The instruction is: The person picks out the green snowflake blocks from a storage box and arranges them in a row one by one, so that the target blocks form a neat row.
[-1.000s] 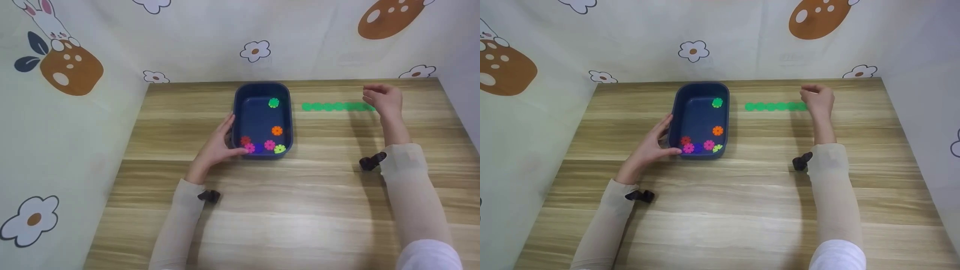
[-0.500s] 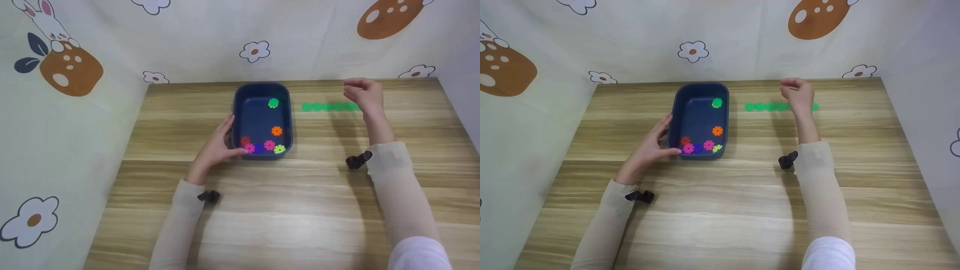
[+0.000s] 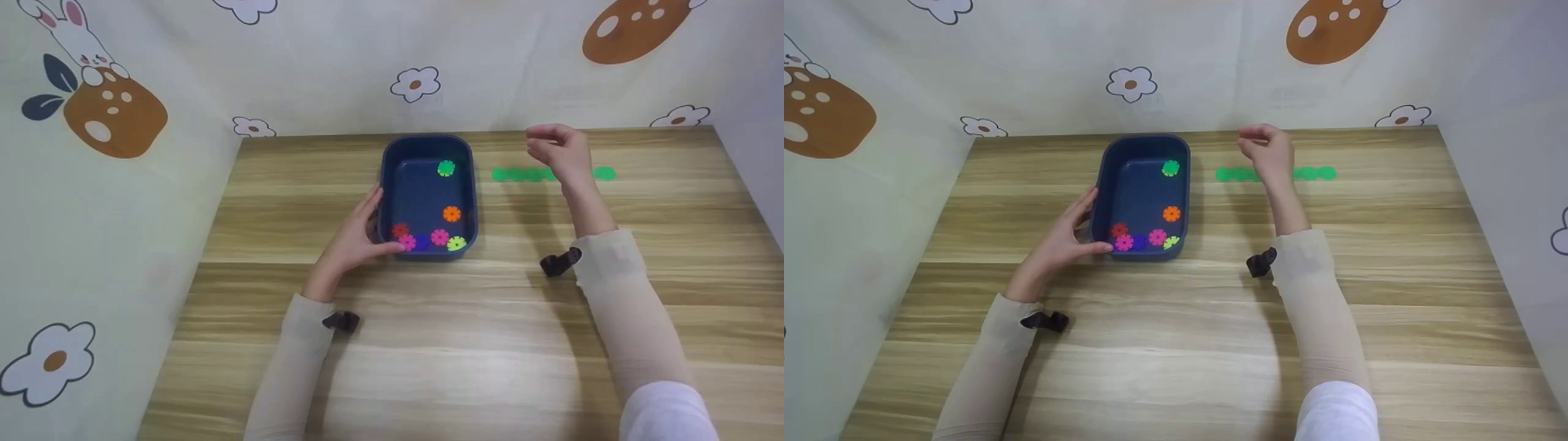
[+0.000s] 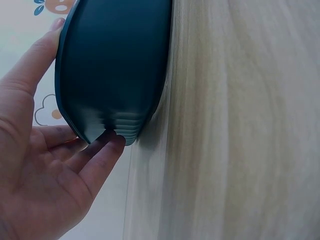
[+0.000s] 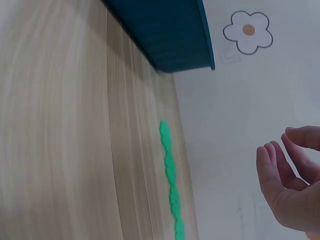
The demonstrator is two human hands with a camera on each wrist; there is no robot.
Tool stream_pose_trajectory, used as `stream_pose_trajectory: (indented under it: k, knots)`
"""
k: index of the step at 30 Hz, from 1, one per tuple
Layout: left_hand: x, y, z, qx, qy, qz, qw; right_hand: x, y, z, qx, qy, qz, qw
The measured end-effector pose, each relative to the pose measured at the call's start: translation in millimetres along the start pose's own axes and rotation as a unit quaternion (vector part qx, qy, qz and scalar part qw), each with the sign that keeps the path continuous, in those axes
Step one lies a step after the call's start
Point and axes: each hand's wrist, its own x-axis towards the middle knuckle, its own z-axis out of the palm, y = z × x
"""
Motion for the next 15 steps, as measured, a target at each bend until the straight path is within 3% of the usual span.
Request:
stream_pose_trajectory:
  k: [10,15]
  knots:
    - [-0.4,-0.1,-0.7,0.007,0.001,-0.005,1.0,0.8,2.6,31.4,0.008,-0.033,-0.001,0.9994]
    - [-0.7,-0.1,-0.9,0.012,-0.001,-0.002,0.9999,0.8,4.7,46.1,-0.027,-0.053,-0.013,0.9982]
